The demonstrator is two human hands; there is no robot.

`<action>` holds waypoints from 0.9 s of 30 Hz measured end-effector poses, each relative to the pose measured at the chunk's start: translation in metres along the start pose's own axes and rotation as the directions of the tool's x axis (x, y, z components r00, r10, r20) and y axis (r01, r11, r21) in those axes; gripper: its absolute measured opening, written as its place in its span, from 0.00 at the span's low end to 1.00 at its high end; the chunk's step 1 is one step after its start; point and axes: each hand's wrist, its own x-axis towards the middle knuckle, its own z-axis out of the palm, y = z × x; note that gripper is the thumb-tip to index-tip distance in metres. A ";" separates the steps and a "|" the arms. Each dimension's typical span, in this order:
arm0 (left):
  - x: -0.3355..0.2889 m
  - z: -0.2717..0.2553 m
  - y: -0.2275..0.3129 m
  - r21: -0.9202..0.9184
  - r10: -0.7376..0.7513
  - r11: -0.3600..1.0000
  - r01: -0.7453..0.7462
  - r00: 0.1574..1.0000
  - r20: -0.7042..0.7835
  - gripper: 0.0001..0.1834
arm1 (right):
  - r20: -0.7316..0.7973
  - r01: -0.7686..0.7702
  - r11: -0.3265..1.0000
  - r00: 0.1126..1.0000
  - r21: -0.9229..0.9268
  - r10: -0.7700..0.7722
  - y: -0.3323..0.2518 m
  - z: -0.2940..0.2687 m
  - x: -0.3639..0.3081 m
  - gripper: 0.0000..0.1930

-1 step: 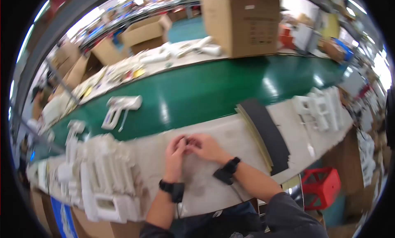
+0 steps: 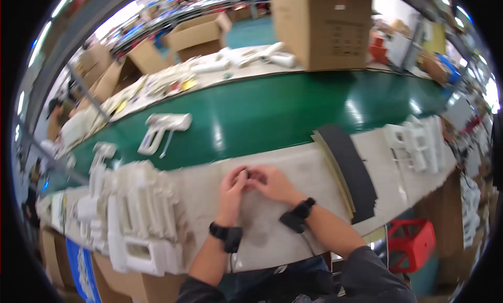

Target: The person stacks white plastic housings, places one on the table, and peels the backing from a black foam piece. They press the foam onto a motor inside the housing, fit a second housing over it, and repeat the process.

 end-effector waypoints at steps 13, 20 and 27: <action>-0.006 0.000 0.006 0.020 -0.016 1.000 0.017 0.999 -0.029 0.16 | 0.030 0.040 0.999 0.999 0.011 -0.041 -0.007 0.006 0.003 0.16; -0.004 0.000 0.006 -0.036 -0.034 0.999 0.033 0.999 -0.031 0.17 | 0.045 -0.013 0.999 0.999 0.030 0.012 -0.006 0.004 0.003 0.15; -0.004 -0.002 0.004 -0.020 -0.037 0.999 0.037 0.999 -0.011 0.16 | 0.048 -0.001 1.000 0.999 0.020 0.000 -0.007 0.004 0.004 0.14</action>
